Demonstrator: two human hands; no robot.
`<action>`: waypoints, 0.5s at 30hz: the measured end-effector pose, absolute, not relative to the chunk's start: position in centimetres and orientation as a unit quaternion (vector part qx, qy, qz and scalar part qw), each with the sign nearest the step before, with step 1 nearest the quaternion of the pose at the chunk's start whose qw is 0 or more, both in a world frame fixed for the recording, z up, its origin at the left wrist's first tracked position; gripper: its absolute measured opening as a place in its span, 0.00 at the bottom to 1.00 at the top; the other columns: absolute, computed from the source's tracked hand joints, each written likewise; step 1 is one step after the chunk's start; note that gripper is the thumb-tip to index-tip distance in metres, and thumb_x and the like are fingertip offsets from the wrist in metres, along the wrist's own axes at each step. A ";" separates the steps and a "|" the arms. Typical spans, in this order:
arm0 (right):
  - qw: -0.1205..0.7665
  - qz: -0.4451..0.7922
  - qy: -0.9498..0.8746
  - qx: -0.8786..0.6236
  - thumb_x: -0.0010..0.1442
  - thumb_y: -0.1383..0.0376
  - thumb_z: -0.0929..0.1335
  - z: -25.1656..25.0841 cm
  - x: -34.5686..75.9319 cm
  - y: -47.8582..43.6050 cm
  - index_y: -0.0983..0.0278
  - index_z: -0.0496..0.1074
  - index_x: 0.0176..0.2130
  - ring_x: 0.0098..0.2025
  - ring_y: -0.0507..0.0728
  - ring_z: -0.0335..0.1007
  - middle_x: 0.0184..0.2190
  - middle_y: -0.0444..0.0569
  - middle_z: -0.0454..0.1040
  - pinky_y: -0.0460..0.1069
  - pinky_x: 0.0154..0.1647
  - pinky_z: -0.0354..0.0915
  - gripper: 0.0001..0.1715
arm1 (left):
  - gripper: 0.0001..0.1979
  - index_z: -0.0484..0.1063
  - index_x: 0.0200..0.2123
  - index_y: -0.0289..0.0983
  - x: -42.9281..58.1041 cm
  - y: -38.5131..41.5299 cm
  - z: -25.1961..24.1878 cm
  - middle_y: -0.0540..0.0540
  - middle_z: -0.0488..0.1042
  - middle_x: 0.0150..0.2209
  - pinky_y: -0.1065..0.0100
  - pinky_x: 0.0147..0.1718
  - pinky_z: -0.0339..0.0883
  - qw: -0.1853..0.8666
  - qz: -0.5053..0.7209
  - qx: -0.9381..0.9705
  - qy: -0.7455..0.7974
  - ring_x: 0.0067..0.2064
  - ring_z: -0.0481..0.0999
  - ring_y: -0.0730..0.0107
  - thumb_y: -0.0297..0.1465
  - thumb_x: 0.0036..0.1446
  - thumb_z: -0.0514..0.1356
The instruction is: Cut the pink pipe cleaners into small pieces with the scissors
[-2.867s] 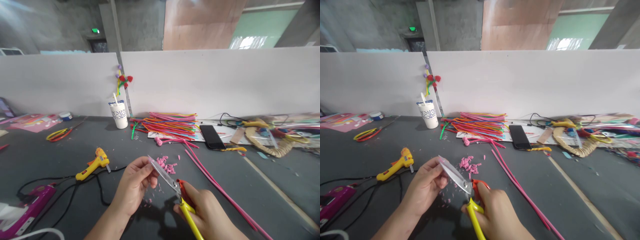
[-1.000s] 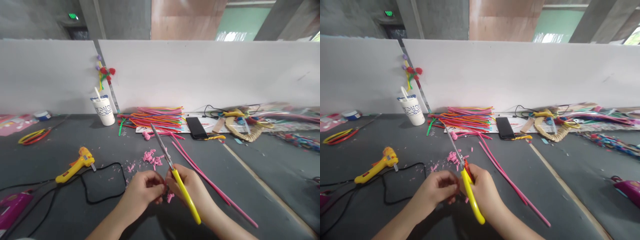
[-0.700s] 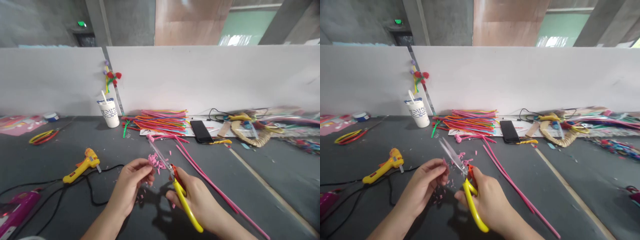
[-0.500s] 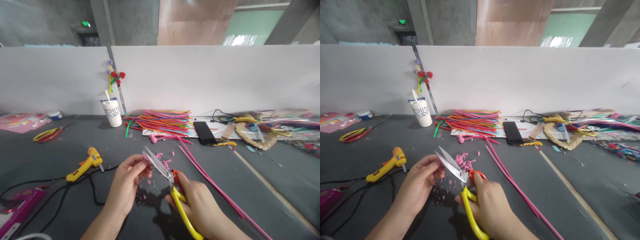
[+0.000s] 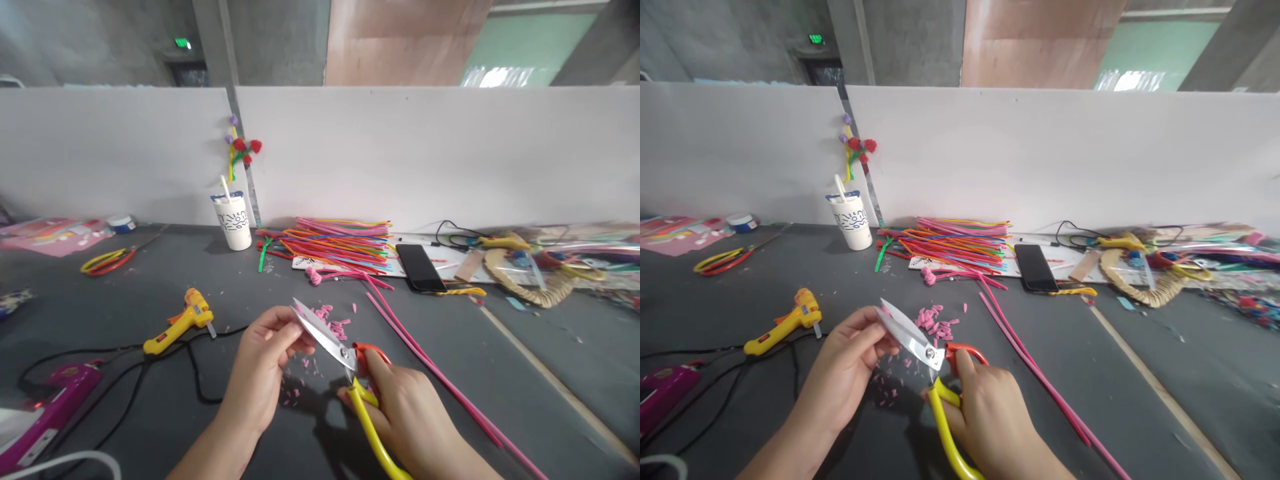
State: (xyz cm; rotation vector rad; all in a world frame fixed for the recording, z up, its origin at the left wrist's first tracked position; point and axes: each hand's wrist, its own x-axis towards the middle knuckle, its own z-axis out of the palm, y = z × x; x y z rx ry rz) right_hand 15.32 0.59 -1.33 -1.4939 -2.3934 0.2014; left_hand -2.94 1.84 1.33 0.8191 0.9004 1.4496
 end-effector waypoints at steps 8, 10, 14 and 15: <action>0.150 0.081 -0.835 -0.523 0.56 0.57 0.61 -1.3 15.2 0.5 0.61 0.59 0.31 0.18 0.56 0.67 0.18 0.43 0.70 0.46 0.19 0.48 0.10 | 0.03 0.73 0.27 0.35 -2.9 1.8 1.2 0.50 0.72 0.25 0.76 0.26 0.65 0.587 0.623 0.348 0.384 0.25 0.70 0.77 0.25 0.49 0.59; 0.149 0.083 -0.835 -0.524 0.56 0.57 0.61 -1.3 15.2 0.5 0.60 0.58 0.30 0.18 0.56 0.67 0.18 0.42 0.70 0.46 0.18 0.47 0.09 | 0.03 0.73 0.27 0.35 -2.9 1.8 1.2 0.50 0.72 0.24 0.76 0.26 0.65 0.586 0.622 0.349 0.385 0.25 0.70 0.77 0.25 0.49 0.59; 0.138 0.086 -0.833 -0.529 0.56 0.57 0.61 -1.2 15.2 0.5 0.60 0.58 0.30 0.18 0.56 0.67 0.17 0.42 0.69 0.46 0.18 0.46 0.10 | 0.03 0.73 0.27 0.35 -2.9 1.9 1.3 0.50 0.72 0.24 0.76 0.25 0.65 0.585 0.622 0.348 0.386 0.25 0.70 0.77 0.25 0.49 0.59; 0.135 0.087 -0.833 -0.529 0.56 0.57 0.61 -1.2 15.2 0.5 0.60 0.58 0.30 0.18 0.56 0.67 0.17 0.42 0.69 0.46 0.18 0.46 0.10 | 0.03 0.73 0.28 0.35 -2.9 1.9 1.3 0.50 0.72 0.24 0.76 0.25 0.65 0.586 0.622 0.348 0.385 0.25 0.70 0.77 0.25 0.49 0.59</action>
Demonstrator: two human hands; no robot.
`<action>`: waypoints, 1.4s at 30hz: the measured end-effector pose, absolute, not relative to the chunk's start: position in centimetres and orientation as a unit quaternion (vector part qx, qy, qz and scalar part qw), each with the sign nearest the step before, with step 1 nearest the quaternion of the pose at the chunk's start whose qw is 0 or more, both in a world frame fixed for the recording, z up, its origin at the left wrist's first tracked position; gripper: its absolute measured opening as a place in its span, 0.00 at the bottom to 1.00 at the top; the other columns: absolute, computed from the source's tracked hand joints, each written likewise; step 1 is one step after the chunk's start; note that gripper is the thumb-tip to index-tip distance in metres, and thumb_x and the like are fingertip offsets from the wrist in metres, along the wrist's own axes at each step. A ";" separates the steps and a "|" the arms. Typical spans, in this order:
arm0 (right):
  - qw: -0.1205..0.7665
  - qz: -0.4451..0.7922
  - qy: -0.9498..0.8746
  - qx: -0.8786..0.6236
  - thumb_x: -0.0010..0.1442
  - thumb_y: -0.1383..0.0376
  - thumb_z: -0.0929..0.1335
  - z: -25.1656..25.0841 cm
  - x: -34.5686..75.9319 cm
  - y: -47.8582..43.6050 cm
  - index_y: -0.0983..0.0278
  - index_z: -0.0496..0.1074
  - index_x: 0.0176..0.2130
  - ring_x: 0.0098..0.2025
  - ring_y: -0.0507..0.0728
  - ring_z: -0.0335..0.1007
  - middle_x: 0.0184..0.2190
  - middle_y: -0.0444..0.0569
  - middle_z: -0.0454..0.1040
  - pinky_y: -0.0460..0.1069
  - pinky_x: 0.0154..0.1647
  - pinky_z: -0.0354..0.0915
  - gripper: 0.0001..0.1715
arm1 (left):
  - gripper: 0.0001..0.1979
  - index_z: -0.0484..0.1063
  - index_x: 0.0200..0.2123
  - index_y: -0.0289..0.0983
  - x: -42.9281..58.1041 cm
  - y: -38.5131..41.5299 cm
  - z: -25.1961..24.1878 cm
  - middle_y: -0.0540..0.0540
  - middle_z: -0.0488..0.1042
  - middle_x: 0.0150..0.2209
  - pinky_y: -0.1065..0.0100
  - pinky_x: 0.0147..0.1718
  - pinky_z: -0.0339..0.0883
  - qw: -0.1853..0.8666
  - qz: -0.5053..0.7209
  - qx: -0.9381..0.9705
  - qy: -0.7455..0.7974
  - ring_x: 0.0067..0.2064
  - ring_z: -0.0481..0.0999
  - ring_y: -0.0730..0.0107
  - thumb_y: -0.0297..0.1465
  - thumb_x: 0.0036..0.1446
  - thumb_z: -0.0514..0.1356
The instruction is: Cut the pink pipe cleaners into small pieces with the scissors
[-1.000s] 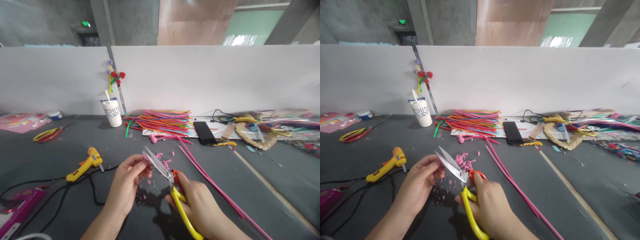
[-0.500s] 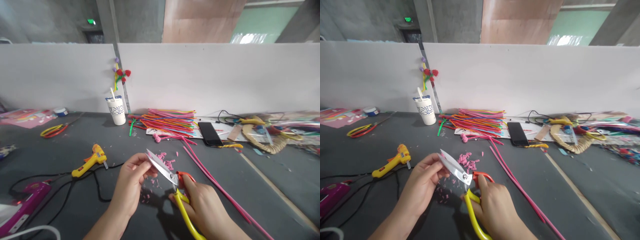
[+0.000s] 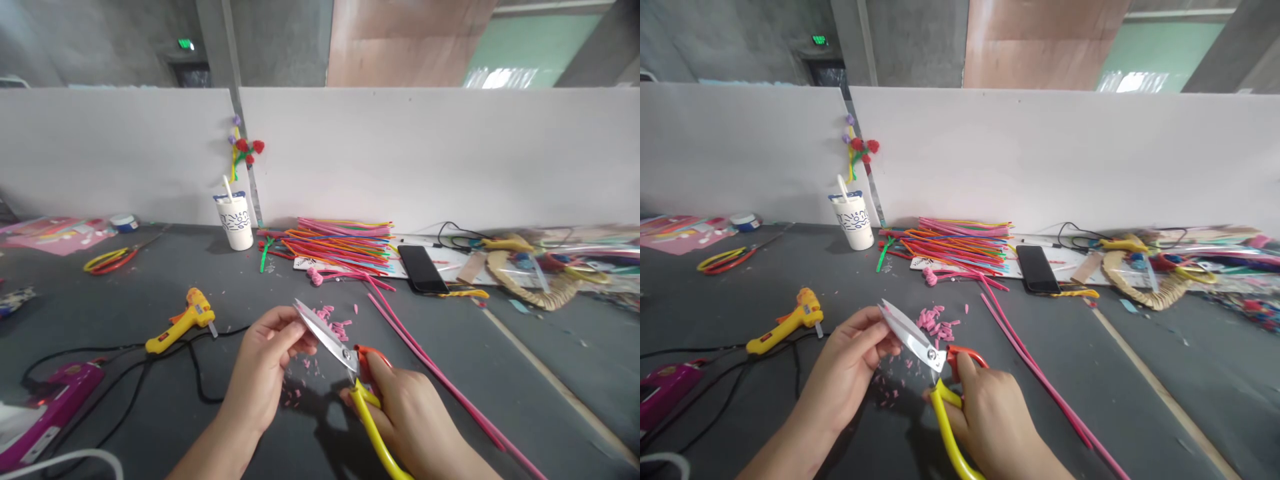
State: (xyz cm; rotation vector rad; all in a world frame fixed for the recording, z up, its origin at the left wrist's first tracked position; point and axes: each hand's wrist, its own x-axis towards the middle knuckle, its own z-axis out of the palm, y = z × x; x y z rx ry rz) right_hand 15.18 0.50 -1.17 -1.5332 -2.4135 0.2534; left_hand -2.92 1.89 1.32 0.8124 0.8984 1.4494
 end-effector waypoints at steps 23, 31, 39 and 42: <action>0.139 0.108 -0.825 -0.538 0.55 0.50 0.61 -1.2 15.2 0.4 0.61 0.60 0.26 0.15 0.53 0.62 0.14 0.42 0.67 0.45 0.18 0.44 0.18 | 0.02 0.73 0.28 0.35 -3.1 1.8 1.6 0.51 0.73 0.24 0.76 0.24 0.64 0.587 0.615 0.353 0.390 0.24 0.71 0.77 0.26 0.49 0.60; 0.238 0.328 -0.758 -0.512 0.53 0.55 0.62 0.0 14.9 0.8 0.62 0.59 0.22 0.18 0.49 0.58 0.16 0.41 0.65 0.43 0.18 0.51 0.15 | 0.04 0.71 0.27 0.32 -2.6 1.7 2.0 0.49 0.71 0.24 0.77 0.23 0.64 0.647 0.561 0.352 0.377 0.23 0.70 0.78 0.28 0.51 0.59; 0.336 0.548 -0.578 -0.502 0.52 0.55 0.62 1.0 14.8 0.7 0.63 0.63 0.30 0.13 0.45 0.53 0.17 0.38 0.64 0.40 0.11 0.51 0.13 | 0.05 0.70 0.25 0.32 -0.6 0.6 0.9 0.46 0.71 0.23 0.75 0.21 0.62 0.786 0.388 0.345 0.335 0.21 0.70 0.76 0.28 0.50 0.59; 0.330 0.568 -0.560 -0.505 0.52 0.55 0.62 1.1 14.9 0.7 0.64 0.63 0.29 0.10 0.44 0.51 0.14 0.37 0.64 0.40 0.09 0.50 0.14 | 0.06 0.70 0.24 0.32 -0.2 0.4 0.6 0.46 0.71 0.22 0.75 0.20 0.62 0.795 0.353 0.363 0.335 0.21 0.69 0.76 0.29 0.49 0.59</action>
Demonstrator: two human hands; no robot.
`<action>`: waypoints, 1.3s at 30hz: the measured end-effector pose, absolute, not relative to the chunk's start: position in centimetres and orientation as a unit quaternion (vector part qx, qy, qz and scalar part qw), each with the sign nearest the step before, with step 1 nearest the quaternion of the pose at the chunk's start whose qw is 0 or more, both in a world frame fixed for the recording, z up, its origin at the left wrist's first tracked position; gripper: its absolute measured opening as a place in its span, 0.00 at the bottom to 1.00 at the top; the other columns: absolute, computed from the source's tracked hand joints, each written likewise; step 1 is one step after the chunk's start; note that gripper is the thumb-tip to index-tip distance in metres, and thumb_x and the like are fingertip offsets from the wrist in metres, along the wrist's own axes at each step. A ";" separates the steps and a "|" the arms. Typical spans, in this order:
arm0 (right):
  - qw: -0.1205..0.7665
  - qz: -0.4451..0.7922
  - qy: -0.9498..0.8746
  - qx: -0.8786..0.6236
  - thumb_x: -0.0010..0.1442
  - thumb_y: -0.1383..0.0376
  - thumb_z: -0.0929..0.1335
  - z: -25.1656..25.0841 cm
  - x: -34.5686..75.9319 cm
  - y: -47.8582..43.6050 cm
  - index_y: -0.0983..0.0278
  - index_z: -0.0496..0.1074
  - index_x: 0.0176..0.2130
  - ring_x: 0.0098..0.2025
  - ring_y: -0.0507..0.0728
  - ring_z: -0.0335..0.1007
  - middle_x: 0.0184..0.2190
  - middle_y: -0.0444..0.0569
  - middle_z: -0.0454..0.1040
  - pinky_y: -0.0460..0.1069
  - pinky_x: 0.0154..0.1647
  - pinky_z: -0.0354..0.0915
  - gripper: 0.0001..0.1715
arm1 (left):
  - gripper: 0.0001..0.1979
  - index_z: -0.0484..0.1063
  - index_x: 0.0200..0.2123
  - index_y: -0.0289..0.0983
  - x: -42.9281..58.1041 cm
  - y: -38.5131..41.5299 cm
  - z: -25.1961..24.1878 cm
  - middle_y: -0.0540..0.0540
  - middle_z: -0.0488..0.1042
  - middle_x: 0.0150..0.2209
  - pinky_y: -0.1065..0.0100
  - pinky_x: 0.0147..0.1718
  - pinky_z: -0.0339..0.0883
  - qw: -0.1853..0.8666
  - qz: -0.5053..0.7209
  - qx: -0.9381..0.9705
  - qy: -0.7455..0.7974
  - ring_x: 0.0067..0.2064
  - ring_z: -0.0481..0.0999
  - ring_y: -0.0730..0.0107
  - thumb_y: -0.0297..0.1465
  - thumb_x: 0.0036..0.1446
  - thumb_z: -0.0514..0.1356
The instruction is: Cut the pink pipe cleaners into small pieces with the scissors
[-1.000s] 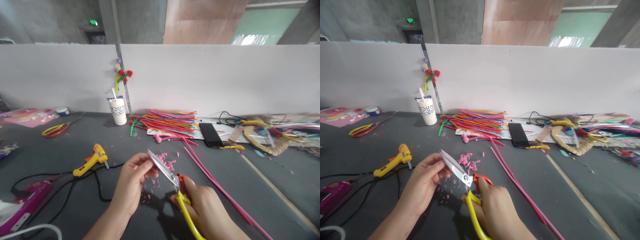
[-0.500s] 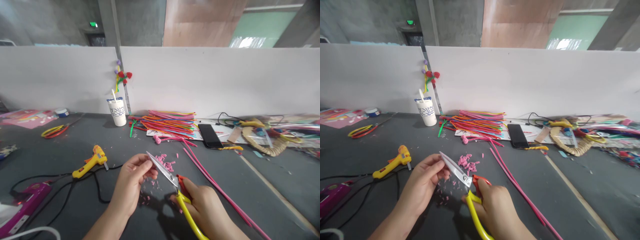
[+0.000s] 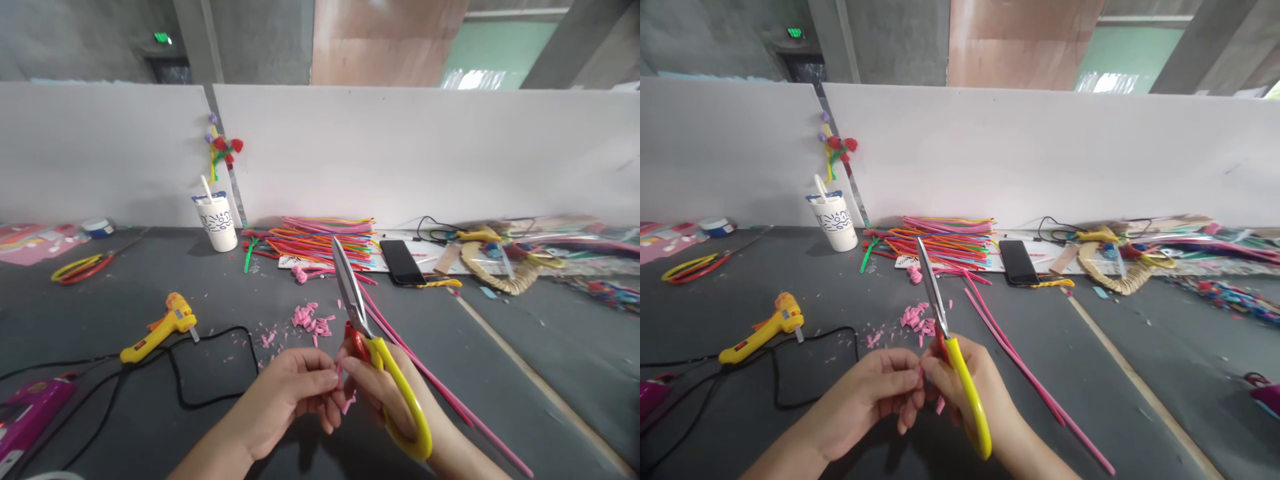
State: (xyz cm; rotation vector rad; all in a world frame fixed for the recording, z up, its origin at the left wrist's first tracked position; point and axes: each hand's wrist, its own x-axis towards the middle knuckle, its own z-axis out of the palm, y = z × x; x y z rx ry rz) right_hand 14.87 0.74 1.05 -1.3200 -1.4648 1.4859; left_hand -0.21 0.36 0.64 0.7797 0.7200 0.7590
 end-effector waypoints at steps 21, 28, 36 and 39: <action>0.325 0.562 -0.541 -0.535 0.48 0.62 0.62 1.5 14.5 0.5 0.63 0.60 0.24 0.12 0.44 0.52 0.14 0.37 0.63 0.39 0.09 0.49 0.06 | 0.06 0.71 0.25 0.32 -0.4 0.5 1.1 0.45 0.72 0.25 0.72 0.24 0.64 0.757 0.337 0.415 0.375 0.23 0.71 0.73 0.30 0.49 0.59; 0.319 0.521 -0.605 -0.511 0.51 0.64 0.62 1.5 15.0 0.7 0.63 0.58 0.24 0.16 0.46 0.57 0.17 0.38 0.63 0.40 0.14 0.52 0.07 | 0.05 0.71 0.25 0.31 -0.2 0.7 0.6 0.46 0.72 0.22 0.73 0.21 0.64 0.730 0.350 0.433 0.396 0.21 0.70 0.74 0.28 0.46 0.61; 0.226 0.282 -0.761 -0.538 0.48 0.56 0.66 1.0 15.7 0.6 0.60 0.56 0.26 0.19 0.49 0.53 0.17 0.36 0.60 0.43 0.19 0.49 0.15 | 0.04 0.71 0.25 0.32 -2.0 1.8 1.6 0.49 0.72 0.22 0.78 0.20 0.63 0.659 0.530 0.335 0.415 0.21 0.69 0.79 0.28 0.46 0.63; 0.191 0.194 -0.788 -0.552 0.48 0.52 0.66 0.5 15.5 0.6 0.60 0.57 0.28 0.18 0.51 0.58 0.17 0.38 0.63 0.44 0.19 0.47 0.17 | 0.04 0.73 0.26 0.32 -2.5 2.0 1.8 0.49 0.72 0.23 0.79 0.21 0.63 0.635 0.560 0.338 0.410 0.21 0.70 0.80 0.28 0.47 0.62</action>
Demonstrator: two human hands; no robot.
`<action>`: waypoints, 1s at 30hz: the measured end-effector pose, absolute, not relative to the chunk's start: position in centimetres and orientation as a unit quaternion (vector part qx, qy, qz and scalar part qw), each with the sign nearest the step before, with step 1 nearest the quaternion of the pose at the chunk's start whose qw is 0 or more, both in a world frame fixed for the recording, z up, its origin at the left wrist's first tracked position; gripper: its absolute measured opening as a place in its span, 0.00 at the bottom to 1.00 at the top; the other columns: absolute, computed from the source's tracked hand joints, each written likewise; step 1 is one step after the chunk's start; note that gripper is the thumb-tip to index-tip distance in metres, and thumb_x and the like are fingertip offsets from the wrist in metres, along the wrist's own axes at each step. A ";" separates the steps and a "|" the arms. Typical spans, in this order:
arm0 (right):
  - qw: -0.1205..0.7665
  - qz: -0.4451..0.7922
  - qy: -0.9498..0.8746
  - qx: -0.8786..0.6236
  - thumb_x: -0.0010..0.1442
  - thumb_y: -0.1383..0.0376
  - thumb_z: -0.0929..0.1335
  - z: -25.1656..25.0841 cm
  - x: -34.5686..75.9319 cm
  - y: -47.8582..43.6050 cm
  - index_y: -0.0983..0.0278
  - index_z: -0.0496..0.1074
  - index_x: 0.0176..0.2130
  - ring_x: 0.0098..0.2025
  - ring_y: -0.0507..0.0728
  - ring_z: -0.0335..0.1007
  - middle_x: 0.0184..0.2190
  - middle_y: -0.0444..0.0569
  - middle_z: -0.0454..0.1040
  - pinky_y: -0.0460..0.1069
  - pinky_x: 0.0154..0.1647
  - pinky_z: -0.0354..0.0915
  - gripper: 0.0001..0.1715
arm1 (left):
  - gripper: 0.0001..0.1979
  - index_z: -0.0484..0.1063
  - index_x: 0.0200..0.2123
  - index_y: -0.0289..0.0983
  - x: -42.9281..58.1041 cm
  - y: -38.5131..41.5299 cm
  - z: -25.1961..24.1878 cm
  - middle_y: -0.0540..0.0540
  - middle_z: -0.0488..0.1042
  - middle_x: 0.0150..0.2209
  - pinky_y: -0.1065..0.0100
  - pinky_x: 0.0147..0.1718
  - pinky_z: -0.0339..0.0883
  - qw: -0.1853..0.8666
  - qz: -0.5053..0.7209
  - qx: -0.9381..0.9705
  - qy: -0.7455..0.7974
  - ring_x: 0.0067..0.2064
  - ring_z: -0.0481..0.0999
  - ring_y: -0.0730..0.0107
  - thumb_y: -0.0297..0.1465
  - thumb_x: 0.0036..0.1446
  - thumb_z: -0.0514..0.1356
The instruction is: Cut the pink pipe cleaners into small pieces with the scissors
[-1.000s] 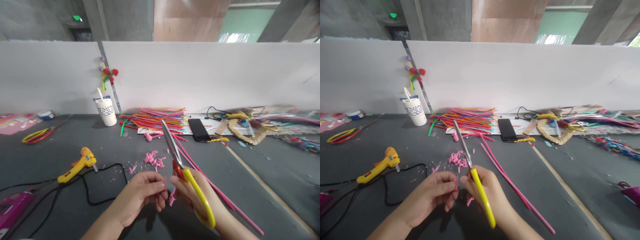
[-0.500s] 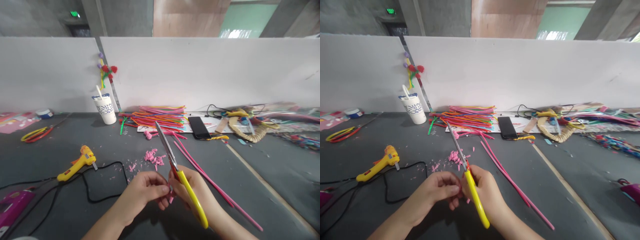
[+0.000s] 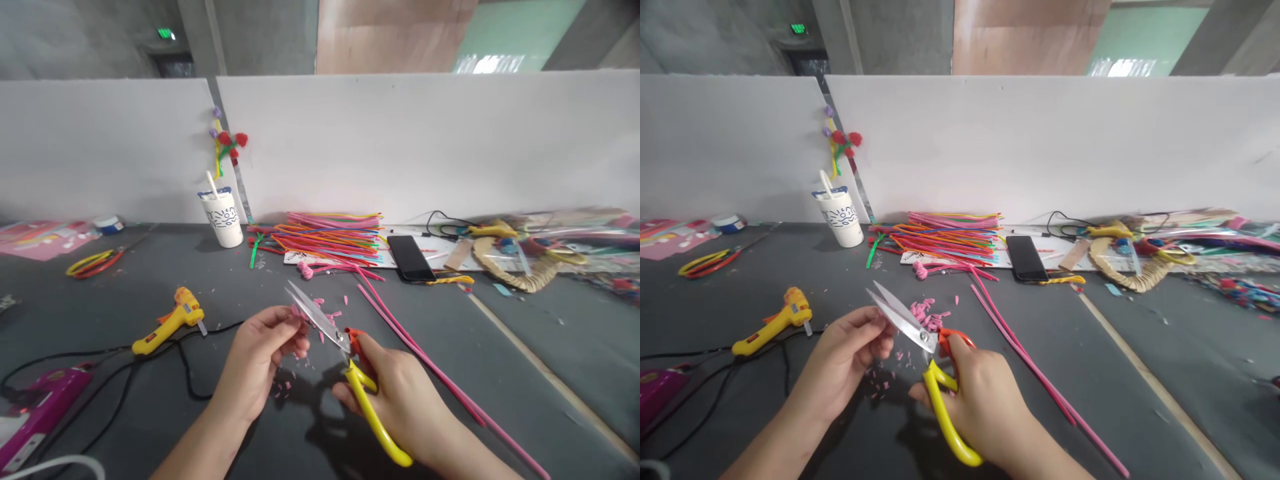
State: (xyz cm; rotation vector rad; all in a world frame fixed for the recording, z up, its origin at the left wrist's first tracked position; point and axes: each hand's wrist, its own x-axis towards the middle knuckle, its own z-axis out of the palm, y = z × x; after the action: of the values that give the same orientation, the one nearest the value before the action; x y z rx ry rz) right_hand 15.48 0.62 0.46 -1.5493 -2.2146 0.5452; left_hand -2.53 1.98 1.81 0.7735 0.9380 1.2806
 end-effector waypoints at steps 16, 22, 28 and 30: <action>0.156 0.034 -0.834 -0.527 0.53 0.55 0.62 -1.3 15.6 0.9 0.61 0.59 0.30 0.17 0.55 0.65 0.17 0.42 0.69 0.46 0.18 0.47 0.12 | 0.04 0.73 0.26 0.33 -3.0 2.0 1.7 0.50 0.73 0.21 0.78 0.22 0.64 0.614 0.593 0.358 0.379 0.22 0.70 0.79 0.26 0.49 0.59; 0.162 0.027 -0.839 -0.518 0.54 0.55 0.61 -1.3 15.5 0.8 0.60 0.57 0.28 0.17 0.55 0.65 0.15 0.42 0.67 0.46 0.18 0.45 0.12 | 0.03 0.74 0.26 0.33 -3.0 2.1 1.9 0.50 0.73 0.20 0.79 0.22 0.63 0.616 0.592 0.354 0.379 0.22 0.70 0.80 0.27 0.49 0.60; 0.169 0.037 -0.841 -0.512 0.56 0.56 0.61 -1.3 15.5 0.6 0.61 0.58 0.29 0.16 0.54 0.65 0.15 0.42 0.68 0.45 0.18 0.46 0.11 | 0.03 0.74 0.27 0.33 -3.0 1.9 1.8 0.50 0.73 0.21 0.79 0.22 0.63 0.618 0.595 0.350 0.377 0.22 0.70 0.79 0.27 0.49 0.60; 0.170 0.035 -0.841 -0.512 0.56 0.56 0.60 -1.4 15.4 0.6 0.61 0.58 0.28 0.16 0.54 0.65 0.15 0.42 0.68 0.45 0.17 0.46 0.11 | 0.03 0.74 0.27 0.33 -2.9 1.9 1.8 0.50 0.73 0.21 0.79 0.22 0.63 0.618 0.596 0.348 0.377 0.22 0.70 0.80 0.27 0.49 0.61</action>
State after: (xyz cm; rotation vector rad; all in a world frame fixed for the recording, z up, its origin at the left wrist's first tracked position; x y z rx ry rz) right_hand 15.44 0.64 -1.37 -1.4558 -2.3894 0.0997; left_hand -2.95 1.93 1.76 0.8003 0.8676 1.3725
